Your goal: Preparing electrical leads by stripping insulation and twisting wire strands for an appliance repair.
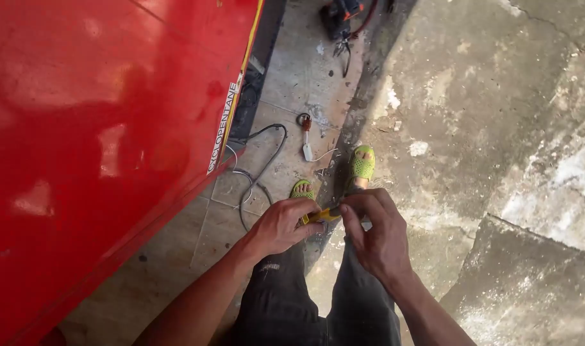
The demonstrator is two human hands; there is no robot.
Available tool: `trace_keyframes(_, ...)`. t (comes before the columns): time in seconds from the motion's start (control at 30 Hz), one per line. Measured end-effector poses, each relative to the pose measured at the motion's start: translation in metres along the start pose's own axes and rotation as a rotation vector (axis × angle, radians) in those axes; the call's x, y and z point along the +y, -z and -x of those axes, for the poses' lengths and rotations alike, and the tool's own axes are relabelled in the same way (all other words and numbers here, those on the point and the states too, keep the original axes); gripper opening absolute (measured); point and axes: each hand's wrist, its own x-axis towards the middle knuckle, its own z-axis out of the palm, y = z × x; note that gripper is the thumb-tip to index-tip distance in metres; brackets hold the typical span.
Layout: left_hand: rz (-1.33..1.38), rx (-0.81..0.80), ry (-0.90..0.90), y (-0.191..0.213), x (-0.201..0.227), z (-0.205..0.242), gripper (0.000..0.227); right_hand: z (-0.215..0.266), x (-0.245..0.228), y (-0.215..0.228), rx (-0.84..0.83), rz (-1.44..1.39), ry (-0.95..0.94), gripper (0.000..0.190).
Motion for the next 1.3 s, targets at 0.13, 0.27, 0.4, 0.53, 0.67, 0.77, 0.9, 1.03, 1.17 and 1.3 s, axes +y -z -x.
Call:
trace_keyframes(0.13, -0.001, 0.198, 0.07, 0.0, -0.039, -0.025, 0.022, -0.065, 0.032, -0.02, -0.184, -0.08, 0.048, 0.014)
trace_keyframes(0.27, 0.038, 0.342, 0.189, -0.027, -0.09, -0.047, 0.021, -0.125, 0.083, -0.052, -0.414, -0.163, 0.143, 0.019)
trace_keyframes(0.4, -0.027, 0.493, 0.239, -0.04, -0.16, -0.115, 0.025, -0.214, 0.152, -0.105, -0.532, -0.335, 0.274, 0.014)
trace_keyframes(0.53, 0.033, 0.611, 0.217, -0.053, -0.213, -0.151, 0.02, -0.256, 0.179, -0.134, -0.576, -0.469, 0.296, 0.015)
trace_keyframes(0.67, 0.023, 0.702, 0.213, -0.058, -0.264, -0.182, 0.018, -0.299, 0.203, -0.163, -0.41, -0.488, 0.421, 0.013)
trace_keyframes(0.77, 0.073, 0.82, 0.24, -0.083, -0.311, -0.17, 0.019, -0.313, 0.216, -0.2, -0.369, -0.576, 0.35, 0.018)
trace_keyframes(0.9, 0.042, 0.906, 0.374, -0.078, -0.34, -0.134, 0.013, -0.338, 0.262, -0.266, -0.403, -0.643, -0.039, 0.028)
trace_keyframes(1.03, -0.253, 0.916, 0.485, -0.076, -0.452, -0.083, 0.011, -0.351, 0.306, -0.332, -0.517, -0.563, -0.111, 0.029)
trace_keyframes(1.17, -0.646, 0.74, 0.582, -0.06, -0.539, -0.075, 0.011, -0.362, 0.34, -0.385, -0.716, -0.509, -0.206, 0.026)
trace_keyframes(1.3, -0.523, 0.667, 0.69, -0.055, -0.6, -0.091, 0.008, -0.37, 0.383, -0.409, -0.852, -0.446, -0.161, 0.027)
